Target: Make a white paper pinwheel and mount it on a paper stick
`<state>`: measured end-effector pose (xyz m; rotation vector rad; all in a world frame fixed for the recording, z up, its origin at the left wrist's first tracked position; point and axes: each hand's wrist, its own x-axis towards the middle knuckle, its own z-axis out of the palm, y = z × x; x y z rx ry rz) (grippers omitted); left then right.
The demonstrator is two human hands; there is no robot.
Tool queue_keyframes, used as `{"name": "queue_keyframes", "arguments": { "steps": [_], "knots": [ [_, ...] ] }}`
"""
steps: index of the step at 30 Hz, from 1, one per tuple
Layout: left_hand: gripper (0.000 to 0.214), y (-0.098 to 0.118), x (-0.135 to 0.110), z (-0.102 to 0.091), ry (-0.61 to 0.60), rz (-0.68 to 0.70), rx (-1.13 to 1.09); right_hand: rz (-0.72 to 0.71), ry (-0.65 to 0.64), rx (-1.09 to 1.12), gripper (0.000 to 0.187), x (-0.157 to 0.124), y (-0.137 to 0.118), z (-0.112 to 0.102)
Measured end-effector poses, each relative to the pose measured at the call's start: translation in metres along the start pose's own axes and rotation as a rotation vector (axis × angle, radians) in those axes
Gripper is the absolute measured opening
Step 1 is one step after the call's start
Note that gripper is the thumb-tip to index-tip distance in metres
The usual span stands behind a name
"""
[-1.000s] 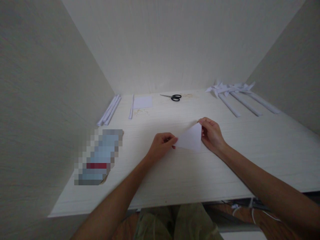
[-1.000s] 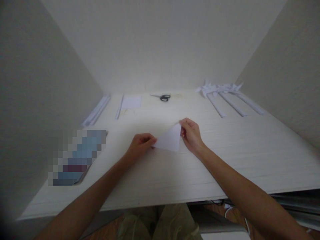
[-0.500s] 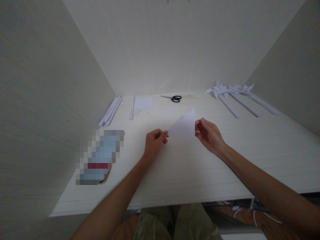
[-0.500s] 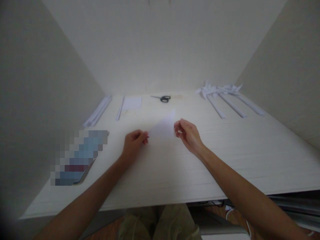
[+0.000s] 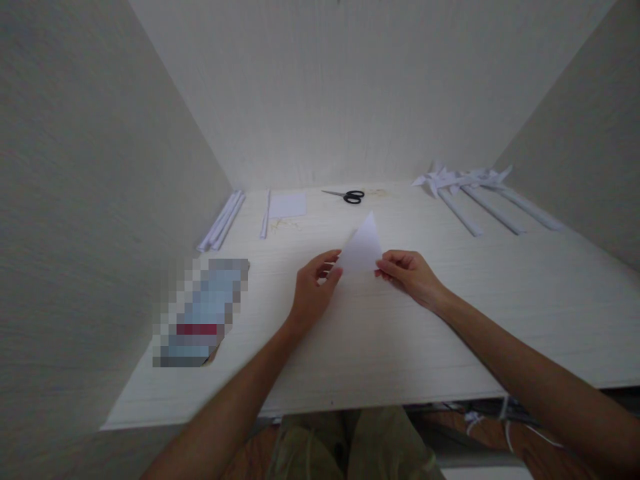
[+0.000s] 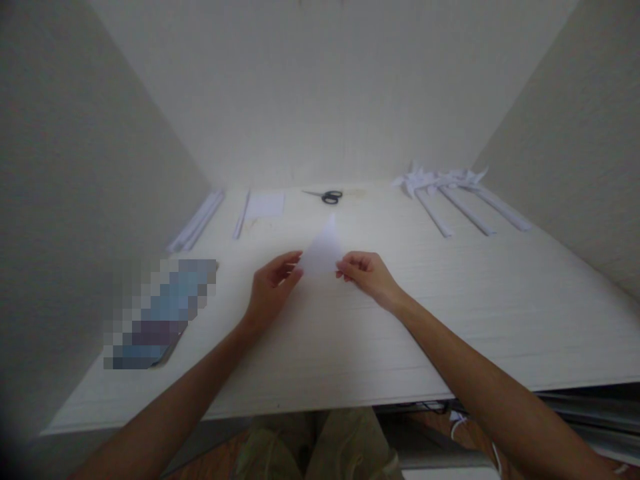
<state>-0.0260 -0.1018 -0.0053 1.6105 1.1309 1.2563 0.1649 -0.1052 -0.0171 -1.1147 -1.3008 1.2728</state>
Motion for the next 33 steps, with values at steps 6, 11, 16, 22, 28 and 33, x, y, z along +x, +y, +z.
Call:
{"name": "queue_keyframes", "arguments": {
  "steps": [6,11,16,22,28,33],
  "knots": [
    [0.033,-0.002,-0.002,0.002,-0.081,0.073,0.11,-0.024,-0.003,-0.011,0.023,-0.001,-0.002,0.001],
    [0.04,-0.003,-0.002,0.002,-0.092,0.046,0.129,-0.038,-0.011,-0.051,0.025,-0.004,-0.008,0.003],
    [0.048,0.0,-0.003,0.002,-0.114,0.039,0.133,-0.04,-0.02,-0.117,0.029,-0.007,-0.011,0.004],
    [0.052,0.0,-0.003,0.002,-0.133,0.018,0.157,-0.058,-0.059,-0.104,0.031,-0.007,-0.011,0.005],
    [0.03,-0.002,0.0,0.003,-0.231,-0.022,0.005,-0.104,-0.08,-0.052,0.03,-0.006,-0.008,0.003],
    [0.042,0.001,0.002,0.0,-0.056,-0.041,0.088,-0.053,-0.098,-0.111,0.031,-0.007,-0.008,0.003]
  ]
}}
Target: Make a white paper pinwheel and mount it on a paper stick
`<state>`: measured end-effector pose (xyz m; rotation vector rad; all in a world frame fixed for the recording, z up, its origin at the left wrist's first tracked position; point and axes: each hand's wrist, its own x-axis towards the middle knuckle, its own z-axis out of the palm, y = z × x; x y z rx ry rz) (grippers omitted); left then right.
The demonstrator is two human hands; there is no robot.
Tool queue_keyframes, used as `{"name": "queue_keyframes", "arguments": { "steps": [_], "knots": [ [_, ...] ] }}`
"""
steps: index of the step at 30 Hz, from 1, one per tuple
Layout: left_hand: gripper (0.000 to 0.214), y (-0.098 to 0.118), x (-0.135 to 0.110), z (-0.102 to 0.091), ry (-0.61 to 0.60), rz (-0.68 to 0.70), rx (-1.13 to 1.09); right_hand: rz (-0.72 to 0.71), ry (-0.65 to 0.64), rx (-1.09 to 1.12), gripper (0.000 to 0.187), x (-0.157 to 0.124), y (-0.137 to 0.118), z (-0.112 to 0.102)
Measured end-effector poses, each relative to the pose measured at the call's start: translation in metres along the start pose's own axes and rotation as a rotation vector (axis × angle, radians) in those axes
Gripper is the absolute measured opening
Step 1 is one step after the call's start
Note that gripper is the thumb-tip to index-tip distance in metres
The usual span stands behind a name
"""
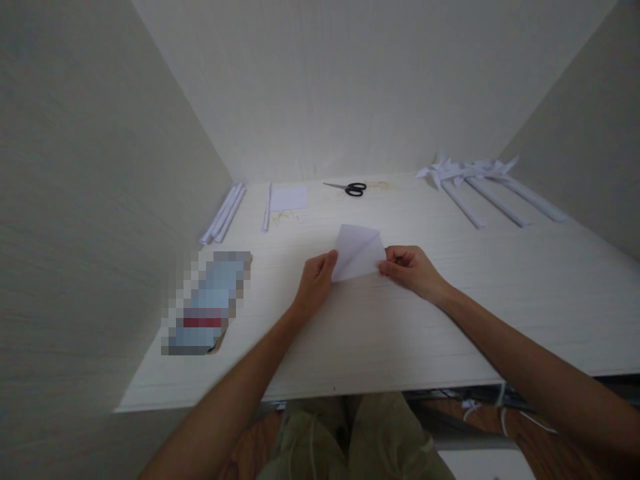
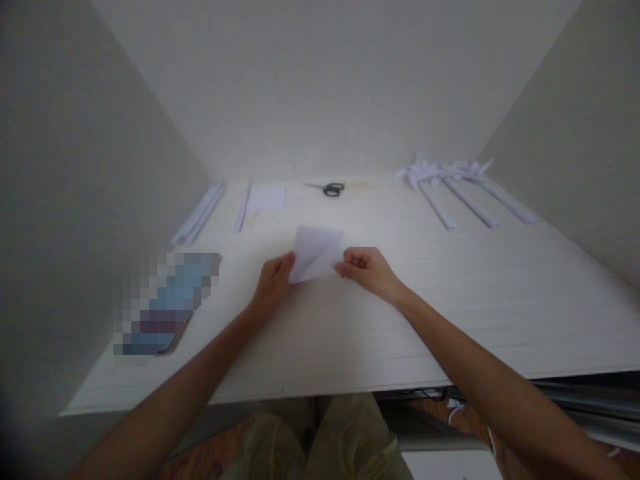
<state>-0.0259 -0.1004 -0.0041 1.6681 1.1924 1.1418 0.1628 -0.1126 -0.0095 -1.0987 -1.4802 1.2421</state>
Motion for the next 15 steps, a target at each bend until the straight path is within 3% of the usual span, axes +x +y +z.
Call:
{"name": "queue_keyframes", "arguments": {
  "steps": [3,7,12,15],
  "knots": [
    [0.034,0.001,0.002,-0.002,0.065,-0.044,-0.099,0.026,-0.033,-0.045,0.032,-0.002,-0.002,0.001],
    [0.012,-0.001,0.004,-0.001,0.005,-0.132,-0.384,0.042,-0.019,-0.021,0.029,-0.002,-0.001,0.001],
    [0.03,-0.007,0.005,0.002,-0.102,-0.18,-0.545,0.023,0.179,0.098,0.023,0.002,0.0,-0.001],
    [0.035,-0.01,0.004,0.003,-0.145,-0.167,-0.532,0.049,0.184,0.159,0.023,0.002,-0.002,-0.001]
  ]
}}
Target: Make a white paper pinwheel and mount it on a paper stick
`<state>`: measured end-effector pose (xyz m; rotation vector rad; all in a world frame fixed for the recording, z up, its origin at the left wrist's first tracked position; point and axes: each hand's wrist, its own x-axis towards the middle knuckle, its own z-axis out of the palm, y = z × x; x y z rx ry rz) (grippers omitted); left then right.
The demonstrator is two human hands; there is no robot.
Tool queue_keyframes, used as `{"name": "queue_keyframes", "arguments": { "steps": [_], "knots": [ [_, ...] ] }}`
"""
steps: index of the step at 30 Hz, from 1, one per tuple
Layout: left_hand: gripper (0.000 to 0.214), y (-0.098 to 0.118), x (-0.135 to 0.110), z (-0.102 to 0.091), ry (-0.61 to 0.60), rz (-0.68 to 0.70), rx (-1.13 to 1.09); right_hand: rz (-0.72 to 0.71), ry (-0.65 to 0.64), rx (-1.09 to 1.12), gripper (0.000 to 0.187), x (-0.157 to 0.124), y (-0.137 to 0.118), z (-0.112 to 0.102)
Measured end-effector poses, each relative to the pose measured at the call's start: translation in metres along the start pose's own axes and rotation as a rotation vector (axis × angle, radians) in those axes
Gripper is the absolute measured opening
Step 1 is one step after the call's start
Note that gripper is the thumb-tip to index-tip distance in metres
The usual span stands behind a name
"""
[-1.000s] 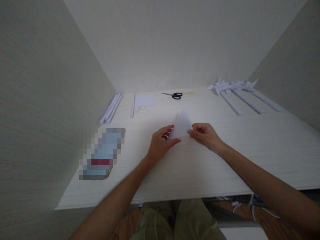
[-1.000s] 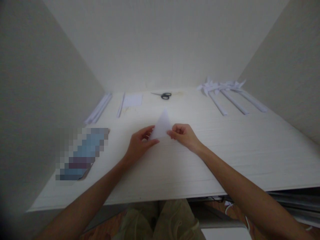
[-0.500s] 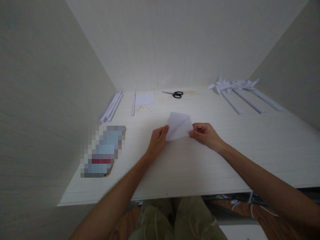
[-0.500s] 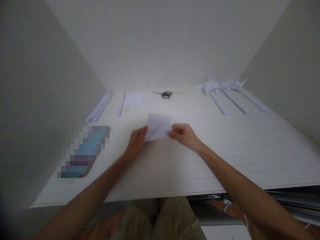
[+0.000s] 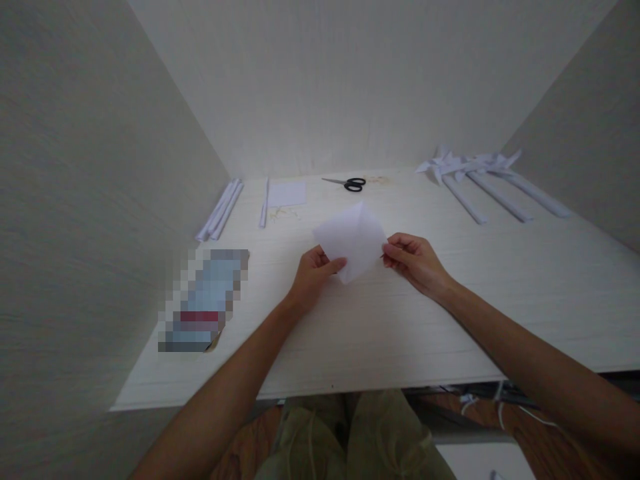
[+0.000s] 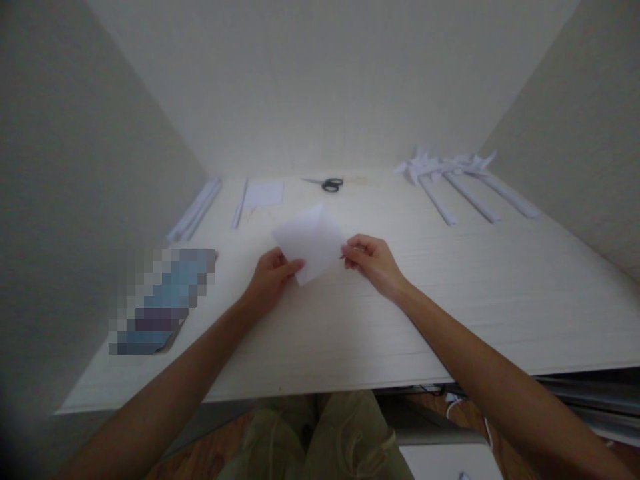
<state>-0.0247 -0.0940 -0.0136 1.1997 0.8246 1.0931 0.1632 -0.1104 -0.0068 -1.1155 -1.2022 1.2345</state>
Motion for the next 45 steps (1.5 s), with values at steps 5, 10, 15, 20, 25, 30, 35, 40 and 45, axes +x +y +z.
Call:
{"name": "queue_keyframes", "arguments": {
  "steps": [5,10,15,20,25,30,35,40,45],
  "knots": [
    [0.031,-0.002,-0.002,0.001,-0.026,0.015,0.02,0.01,-0.058,0.094,0.024,-0.001,-0.003,0.001],
    [0.018,0.0,-0.004,0.001,-0.074,-0.003,0.208,-0.06,-0.033,0.097,0.039,-0.002,-0.004,-0.003],
    [0.021,0.002,-0.005,0.001,-0.077,0.022,0.32,-0.112,0.06,-0.021,0.039,-0.002,-0.006,-0.004],
    [0.031,0.005,-0.009,0.008,-0.123,-0.04,0.311,-0.059,0.097,-0.046,0.026,0.001,0.004,-0.003],
    [0.054,0.005,-0.011,0.007,-0.035,0.13,0.582,-0.083,0.146,-0.294,0.023,0.004,0.013,-0.007],
    [0.054,0.003,-0.015,0.005,-0.07,0.582,1.073,-0.193,0.212,-0.588,0.017,0.004,0.01,-0.01],
    [0.038,-0.001,-0.018,0.009,-0.453,0.58,1.364,-0.231,0.254,-0.673,0.019,0.002,0.009,-0.009],
    [0.051,-0.001,-0.022,0.012,-0.517,0.47,1.498,-0.196,0.274,-0.505,0.037,0.001,0.009,-0.009],
    [0.054,0.001,-0.024,0.014,-0.467,0.442,1.516,-0.19,0.227,-0.35,0.036,0.0,0.008,-0.005]
  ]
}}
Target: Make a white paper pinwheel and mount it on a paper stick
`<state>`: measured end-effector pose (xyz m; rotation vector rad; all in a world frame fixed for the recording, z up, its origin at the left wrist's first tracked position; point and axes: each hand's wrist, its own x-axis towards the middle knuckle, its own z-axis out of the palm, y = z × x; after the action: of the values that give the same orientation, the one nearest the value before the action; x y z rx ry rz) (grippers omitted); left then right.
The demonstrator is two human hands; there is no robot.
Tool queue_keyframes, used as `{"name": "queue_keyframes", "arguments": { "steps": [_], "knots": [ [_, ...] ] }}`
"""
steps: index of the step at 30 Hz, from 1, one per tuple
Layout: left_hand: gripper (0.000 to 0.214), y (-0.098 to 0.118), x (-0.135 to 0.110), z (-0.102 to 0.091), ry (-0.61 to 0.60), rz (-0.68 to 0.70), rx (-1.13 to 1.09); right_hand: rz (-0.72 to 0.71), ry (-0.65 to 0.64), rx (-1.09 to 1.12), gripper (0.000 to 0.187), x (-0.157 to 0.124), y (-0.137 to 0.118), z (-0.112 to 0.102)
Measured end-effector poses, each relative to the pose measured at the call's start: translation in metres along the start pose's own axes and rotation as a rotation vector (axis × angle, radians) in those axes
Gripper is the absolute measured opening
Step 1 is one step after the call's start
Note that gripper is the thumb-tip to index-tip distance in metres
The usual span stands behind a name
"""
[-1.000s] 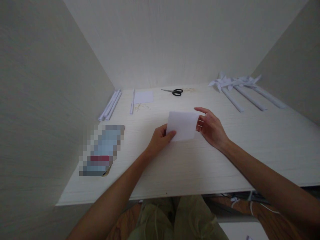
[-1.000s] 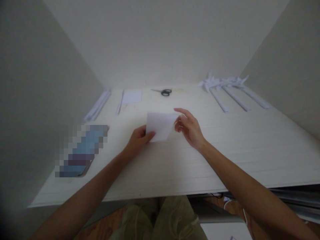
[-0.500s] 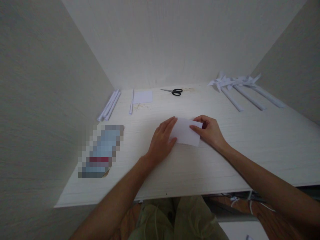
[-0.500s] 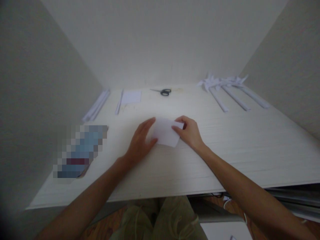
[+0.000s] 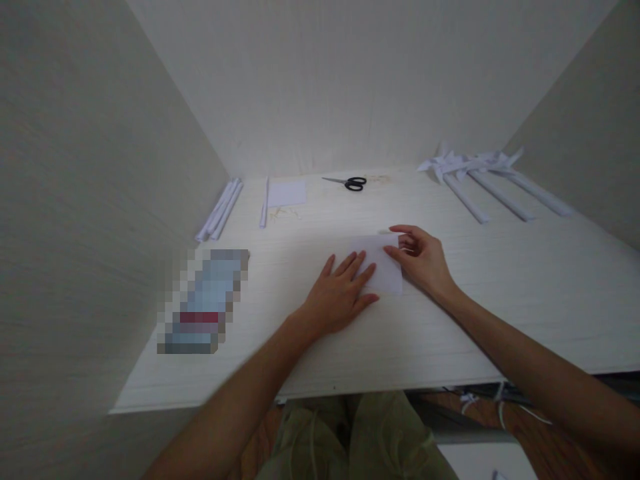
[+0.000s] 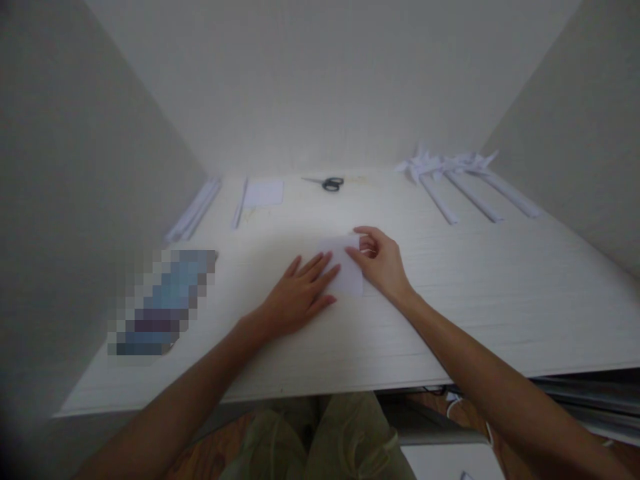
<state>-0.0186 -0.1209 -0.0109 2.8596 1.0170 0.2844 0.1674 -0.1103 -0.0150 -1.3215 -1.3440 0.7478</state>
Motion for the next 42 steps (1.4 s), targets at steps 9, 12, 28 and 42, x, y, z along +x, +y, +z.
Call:
{"name": "queue_keyframes", "arguments": {
  "steps": [9,12,28,42],
  "knots": [
    [0.055,0.0,0.001,-0.001,-0.017,-0.016,-0.004,-0.342,-0.365,-0.226,0.038,-0.008,-0.008,-0.003],
    [0.054,0.0,0.001,-0.001,-0.019,-0.01,0.0,-0.466,-0.468,-0.302,0.04,-0.009,-0.008,0.0],
    [0.058,0.005,-0.002,-0.005,-0.035,-0.087,0.172,-0.525,-0.437,-0.583,0.076,-0.008,0.017,0.004],
    [0.059,0.047,-0.037,-0.006,-0.096,-0.163,0.073,-0.347,-0.121,-0.511,0.029,-0.006,-0.004,-0.003]
  ]
}}
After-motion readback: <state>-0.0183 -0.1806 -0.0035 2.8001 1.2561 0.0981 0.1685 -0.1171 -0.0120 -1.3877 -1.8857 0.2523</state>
